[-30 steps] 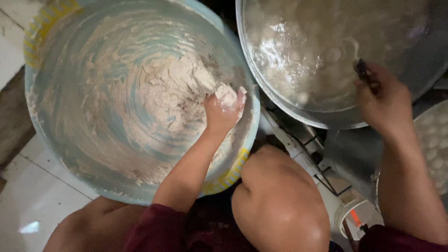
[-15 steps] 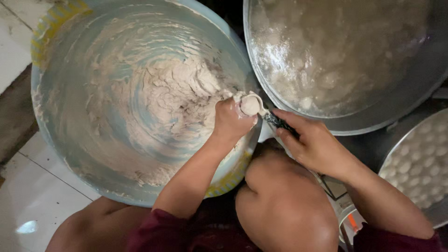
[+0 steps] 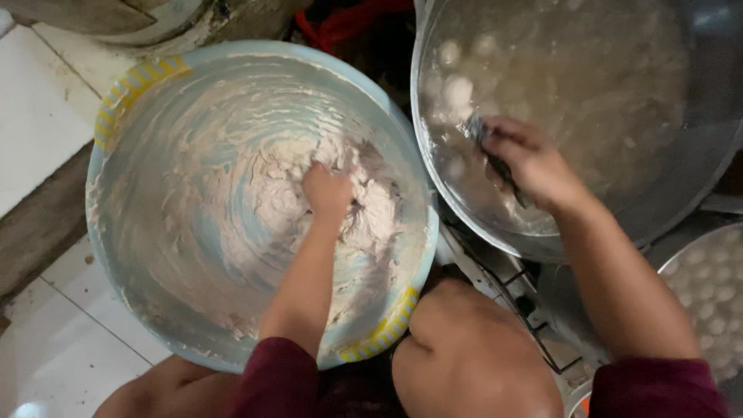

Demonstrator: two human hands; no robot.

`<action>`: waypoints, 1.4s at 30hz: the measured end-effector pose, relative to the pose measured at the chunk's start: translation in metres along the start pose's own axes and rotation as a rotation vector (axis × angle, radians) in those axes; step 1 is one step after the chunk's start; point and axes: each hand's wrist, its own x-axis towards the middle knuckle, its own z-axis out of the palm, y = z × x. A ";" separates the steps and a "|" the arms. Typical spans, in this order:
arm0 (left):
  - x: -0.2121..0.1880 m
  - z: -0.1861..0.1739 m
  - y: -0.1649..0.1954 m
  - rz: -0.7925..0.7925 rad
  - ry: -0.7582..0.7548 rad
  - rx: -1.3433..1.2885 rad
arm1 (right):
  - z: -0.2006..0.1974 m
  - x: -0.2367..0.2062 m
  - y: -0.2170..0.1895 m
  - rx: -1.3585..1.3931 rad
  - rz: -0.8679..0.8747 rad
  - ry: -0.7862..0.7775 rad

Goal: The person sits on the floor beside a large basin of dough and a pan of hot water. They scoop portions of dough with a spoon, shape the portion against the basin edge by hand, and drop the dough ball into the water, repeating the cycle continuously while trays of formed dough balls sit nearby.

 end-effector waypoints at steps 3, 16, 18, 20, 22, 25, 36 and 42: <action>-0.018 0.029 -0.005 0.193 -0.066 -0.525 | -0.007 0.031 0.006 0.021 -0.010 0.182; -0.085 0.004 0.046 0.673 0.197 -0.667 | -0.014 -0.022 -0.011 -0.299 -0.211 0.257; -0.091 -0.006 0.055 0.727 0.279 -0.659 | 0.003 -0.052 -0.013 -0.219 -0.152 0.032; -0.096 -0.012 0.060 0.750 0.291 -0.693 | 0.024 -0.071 -0.014 -0.302 -0.139 -0.062; -0.097 -0.014 0.060 0.769 0.283 -0.730 | 0.043 -0.082 -0.015 -0.477 -0.158 -0.068; -0.100 -0.010 0.057 0.766 0.243 -0.725 | 0.058 -0.091 -0.018 -0.649 -0.345 0.009; -0.061 0.033 0.033 0.442 0.264 -0.143 | 0.027 -0.043 -0.010 -0.383 0.017 -0.084; -0.072 0.032 0.030 0.168 -0.090 -0.863 | 0.000 0.016 -0.009 -0.654 -0.405 0.166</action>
